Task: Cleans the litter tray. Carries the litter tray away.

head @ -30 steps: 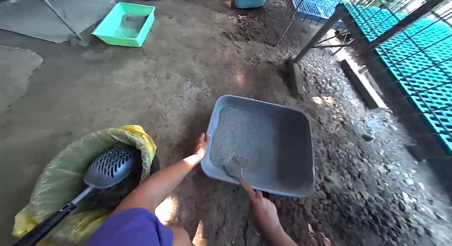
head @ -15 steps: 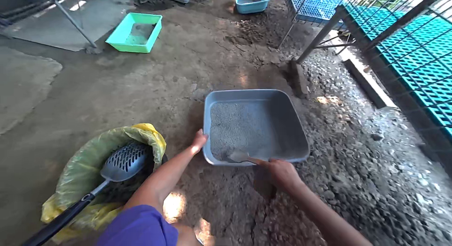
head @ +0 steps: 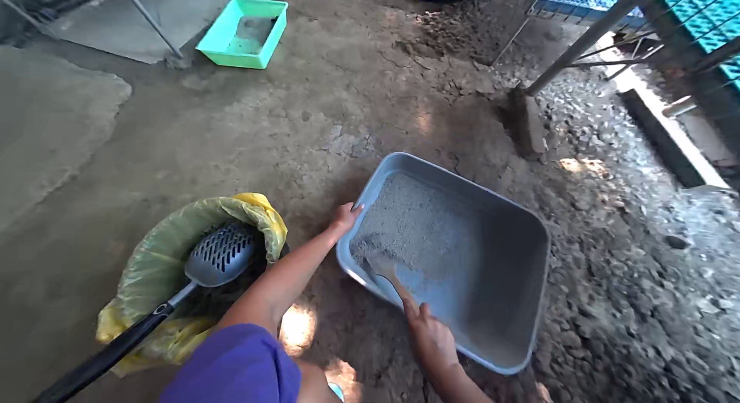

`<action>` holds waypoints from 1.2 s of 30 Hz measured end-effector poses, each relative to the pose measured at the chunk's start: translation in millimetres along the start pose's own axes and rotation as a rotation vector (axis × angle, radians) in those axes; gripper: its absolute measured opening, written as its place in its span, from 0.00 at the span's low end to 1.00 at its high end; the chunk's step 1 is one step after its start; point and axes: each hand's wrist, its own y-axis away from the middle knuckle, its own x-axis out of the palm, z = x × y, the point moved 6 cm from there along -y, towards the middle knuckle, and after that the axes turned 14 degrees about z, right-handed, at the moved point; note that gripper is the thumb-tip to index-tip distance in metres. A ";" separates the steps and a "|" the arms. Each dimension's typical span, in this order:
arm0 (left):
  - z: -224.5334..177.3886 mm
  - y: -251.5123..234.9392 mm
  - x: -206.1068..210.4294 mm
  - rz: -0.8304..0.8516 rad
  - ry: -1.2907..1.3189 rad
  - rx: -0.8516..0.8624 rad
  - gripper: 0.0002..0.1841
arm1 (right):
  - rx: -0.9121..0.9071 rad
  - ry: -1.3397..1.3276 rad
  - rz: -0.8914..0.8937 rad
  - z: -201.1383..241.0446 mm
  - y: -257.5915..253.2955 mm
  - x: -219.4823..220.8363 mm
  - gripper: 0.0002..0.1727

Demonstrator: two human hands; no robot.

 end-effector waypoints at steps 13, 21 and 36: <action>7.0 11.6 27.6 -0.136 0.242 -0.112 0.23 | 0.040 -0.245 -0.229 29.2 -58.0 -84.0 0.27; 12.9 43.7 44.7 -0.036 0.154 -0.140 0.29 | -0.036 -0.240 -0.191 -29.2 -18.8 -179.8 0.21; 17.6 35.4 32.8 -0.041 0.133 -0.071 0.25 | -0.049 -0.292 -0.289 -3.3 -64.8 -150.7 0.25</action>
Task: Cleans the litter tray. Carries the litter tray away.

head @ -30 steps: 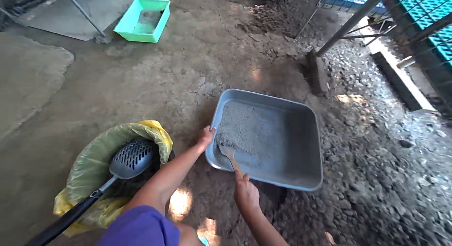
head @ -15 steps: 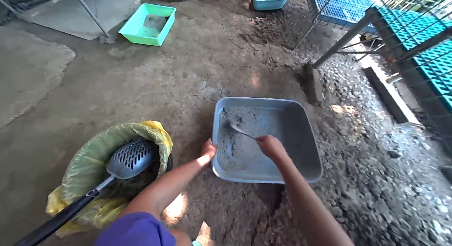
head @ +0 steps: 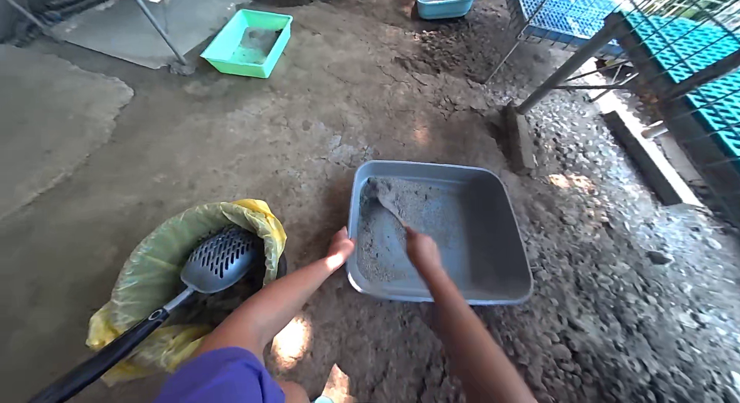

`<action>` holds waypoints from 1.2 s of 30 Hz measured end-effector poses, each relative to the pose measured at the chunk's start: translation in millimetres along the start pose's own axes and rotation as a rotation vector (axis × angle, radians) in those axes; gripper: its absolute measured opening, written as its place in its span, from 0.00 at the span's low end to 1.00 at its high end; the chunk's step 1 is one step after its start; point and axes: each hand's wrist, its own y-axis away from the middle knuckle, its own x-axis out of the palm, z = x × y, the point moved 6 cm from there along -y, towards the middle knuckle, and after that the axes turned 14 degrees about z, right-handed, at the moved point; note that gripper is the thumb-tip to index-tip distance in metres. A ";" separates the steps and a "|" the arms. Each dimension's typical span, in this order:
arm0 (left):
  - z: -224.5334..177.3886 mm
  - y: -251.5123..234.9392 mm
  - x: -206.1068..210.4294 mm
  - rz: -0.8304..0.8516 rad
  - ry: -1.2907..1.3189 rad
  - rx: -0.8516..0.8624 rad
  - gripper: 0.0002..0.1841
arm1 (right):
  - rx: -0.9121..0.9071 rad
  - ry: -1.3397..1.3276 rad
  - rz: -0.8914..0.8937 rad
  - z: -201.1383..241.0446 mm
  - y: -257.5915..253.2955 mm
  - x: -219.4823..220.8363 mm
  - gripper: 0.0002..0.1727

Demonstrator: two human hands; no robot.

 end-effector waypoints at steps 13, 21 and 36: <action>-8.8 -18.4 -41.0 -0.069 0.049 -0.134 0.22 | -0.325 0.776 0.194 -111.5 74.7 9.0 0.23; -1.2 -13.8 -38.6 -0.112 0.091 -0.160 0.21 | -0.306 0.580 0.225 -55.2 49.4 59.3 0.23; 10.3 13.9 9.7 -0.087 0.096 -0.185 0.27 | 0.009 0.025 0.035 17.1 23.9 87.3 0.25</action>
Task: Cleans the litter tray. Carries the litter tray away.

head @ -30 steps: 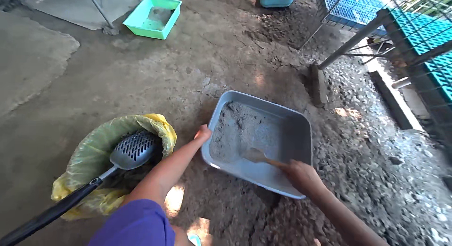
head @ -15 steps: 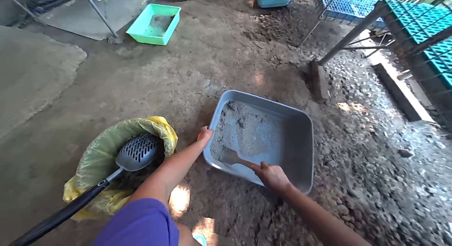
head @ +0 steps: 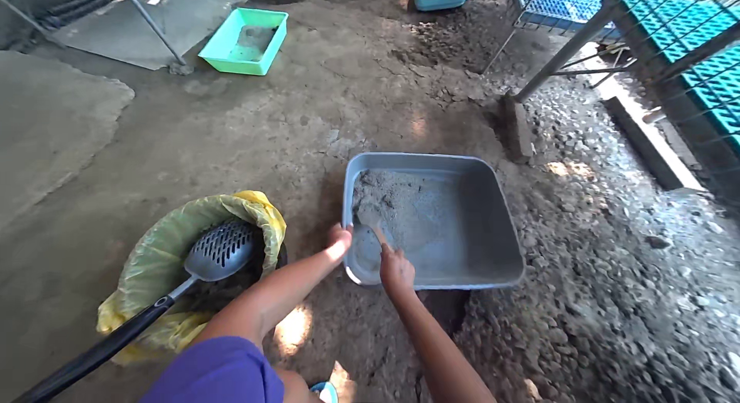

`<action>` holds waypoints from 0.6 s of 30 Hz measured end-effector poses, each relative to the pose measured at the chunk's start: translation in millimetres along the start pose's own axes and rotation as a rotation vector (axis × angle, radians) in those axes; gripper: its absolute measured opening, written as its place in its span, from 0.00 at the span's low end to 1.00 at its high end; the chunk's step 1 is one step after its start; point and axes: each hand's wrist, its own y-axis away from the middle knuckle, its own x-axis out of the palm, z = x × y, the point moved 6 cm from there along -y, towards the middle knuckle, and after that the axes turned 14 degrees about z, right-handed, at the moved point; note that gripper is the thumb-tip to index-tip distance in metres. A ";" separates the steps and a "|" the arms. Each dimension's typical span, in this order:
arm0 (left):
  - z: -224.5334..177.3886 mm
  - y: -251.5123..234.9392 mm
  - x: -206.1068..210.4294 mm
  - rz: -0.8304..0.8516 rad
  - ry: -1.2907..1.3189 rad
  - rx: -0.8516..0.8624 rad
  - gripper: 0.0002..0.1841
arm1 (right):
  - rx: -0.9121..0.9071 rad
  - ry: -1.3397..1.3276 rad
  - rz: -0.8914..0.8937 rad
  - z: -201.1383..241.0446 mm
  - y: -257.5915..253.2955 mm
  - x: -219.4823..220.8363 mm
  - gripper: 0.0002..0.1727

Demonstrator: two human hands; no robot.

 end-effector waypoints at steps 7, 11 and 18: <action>7.4 9.1 36.7 0.171 -0.006 0.029 0.33 | 0.011 0.210 0.114 -29.2 53.8 -85.5 0.21; 8.2 6.3 40.0 0.153 0.017 0.042 0.31 | 0.056 0.383 0.242 -72.4 84.3 -20.6 0.30; 7.0 5.1 38.8 0.134 -0.060 0.033 0.26 | -0.017 0.033 0.010 -3.2 -26.7 -37.4 0.27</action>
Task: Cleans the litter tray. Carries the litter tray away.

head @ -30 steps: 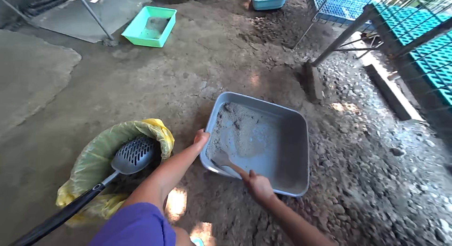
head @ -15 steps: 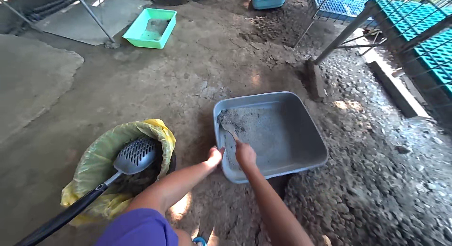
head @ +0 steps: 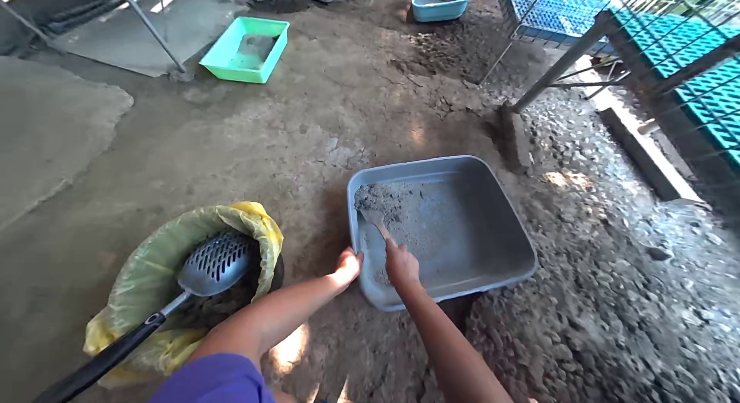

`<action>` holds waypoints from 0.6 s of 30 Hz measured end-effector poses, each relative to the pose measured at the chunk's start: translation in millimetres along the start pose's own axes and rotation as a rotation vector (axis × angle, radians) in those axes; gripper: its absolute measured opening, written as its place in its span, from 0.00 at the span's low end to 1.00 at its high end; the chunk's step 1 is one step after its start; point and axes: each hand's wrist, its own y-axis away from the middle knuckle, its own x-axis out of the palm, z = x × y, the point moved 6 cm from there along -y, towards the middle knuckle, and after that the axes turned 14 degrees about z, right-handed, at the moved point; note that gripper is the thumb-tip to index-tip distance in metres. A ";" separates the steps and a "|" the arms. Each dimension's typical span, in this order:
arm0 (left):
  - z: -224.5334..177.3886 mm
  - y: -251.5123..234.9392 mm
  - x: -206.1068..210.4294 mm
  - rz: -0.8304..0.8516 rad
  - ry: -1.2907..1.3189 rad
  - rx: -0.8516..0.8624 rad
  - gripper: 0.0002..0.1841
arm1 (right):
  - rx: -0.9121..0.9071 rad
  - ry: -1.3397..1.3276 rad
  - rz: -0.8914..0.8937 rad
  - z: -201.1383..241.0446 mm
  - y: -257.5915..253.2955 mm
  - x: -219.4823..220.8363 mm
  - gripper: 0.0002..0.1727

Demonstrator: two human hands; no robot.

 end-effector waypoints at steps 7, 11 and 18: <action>1.8 1.1 -0.1 0.023 0.008 -0.009 0.26 | 0.009 -0.101 0.016 -80.7 70.1 -63.0 0.21; 2.2 3.6 0.9 0.026 0.000 -0.020 0.26 | 0.132 0.285 0.198 -84.4 124.3 10.5 0.30; 1.8 1.8 -0.5 0.020 -0.013 -0.019 0.25 | 0.063 0.160 0.052 11.2 20.2 0.2 0.28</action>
